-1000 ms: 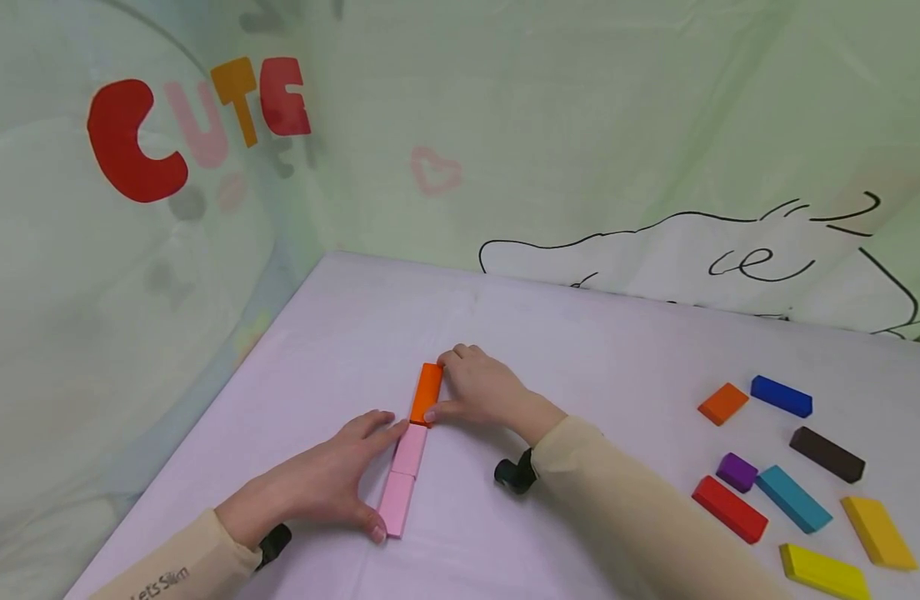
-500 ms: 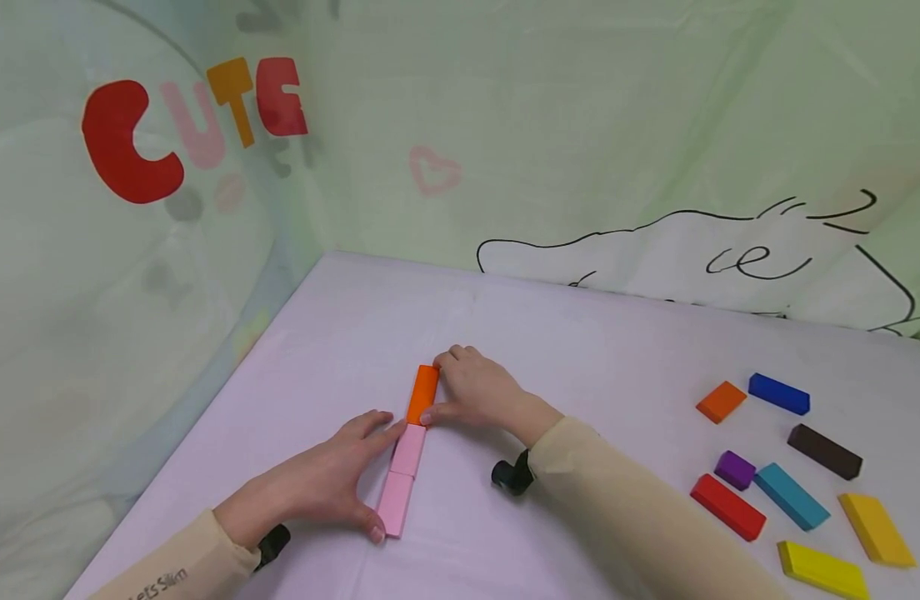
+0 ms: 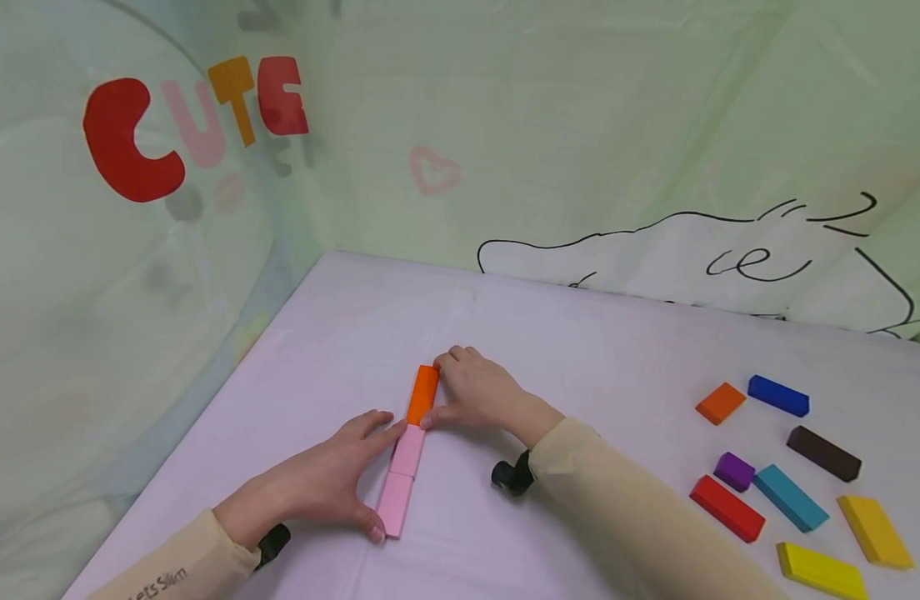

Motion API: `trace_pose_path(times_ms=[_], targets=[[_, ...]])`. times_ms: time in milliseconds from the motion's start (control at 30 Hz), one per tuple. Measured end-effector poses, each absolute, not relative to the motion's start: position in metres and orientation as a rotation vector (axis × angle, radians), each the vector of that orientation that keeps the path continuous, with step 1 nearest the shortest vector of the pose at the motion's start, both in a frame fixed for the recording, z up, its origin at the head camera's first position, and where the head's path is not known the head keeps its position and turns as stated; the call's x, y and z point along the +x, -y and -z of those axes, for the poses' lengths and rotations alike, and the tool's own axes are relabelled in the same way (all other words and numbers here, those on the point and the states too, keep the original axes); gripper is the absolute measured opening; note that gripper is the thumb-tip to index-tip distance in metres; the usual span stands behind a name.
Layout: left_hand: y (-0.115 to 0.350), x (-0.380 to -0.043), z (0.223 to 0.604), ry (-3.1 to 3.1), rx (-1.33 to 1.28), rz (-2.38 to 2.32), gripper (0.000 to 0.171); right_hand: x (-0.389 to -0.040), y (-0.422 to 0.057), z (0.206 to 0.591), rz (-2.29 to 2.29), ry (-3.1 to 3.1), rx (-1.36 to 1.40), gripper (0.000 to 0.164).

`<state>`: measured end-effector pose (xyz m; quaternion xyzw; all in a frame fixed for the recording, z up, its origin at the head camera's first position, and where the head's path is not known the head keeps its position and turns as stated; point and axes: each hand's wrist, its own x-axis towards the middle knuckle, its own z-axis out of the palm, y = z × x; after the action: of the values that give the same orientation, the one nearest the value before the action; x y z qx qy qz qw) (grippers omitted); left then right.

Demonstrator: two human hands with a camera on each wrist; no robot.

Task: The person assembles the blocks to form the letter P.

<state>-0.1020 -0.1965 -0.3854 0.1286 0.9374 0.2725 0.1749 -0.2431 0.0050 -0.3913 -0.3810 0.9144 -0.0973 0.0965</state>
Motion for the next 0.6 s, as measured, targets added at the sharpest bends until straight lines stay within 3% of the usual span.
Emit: trace_pose_path(times_ms=[467, 600], targets=[[0.1962, -0.1028, 0.3833, -2.647, 0.368, -0.757, 0.118, -0.2417, -0.0009, 0.3889, 0.215, -2.72, -1.1, 0.088], [0.1985, -0.1077, 0.3807, -2.625, 0.341, -0.757, 0.11, -0.2407, -0.001, 0.3881, 0.215, -2.716, -1.086, 0.088]])
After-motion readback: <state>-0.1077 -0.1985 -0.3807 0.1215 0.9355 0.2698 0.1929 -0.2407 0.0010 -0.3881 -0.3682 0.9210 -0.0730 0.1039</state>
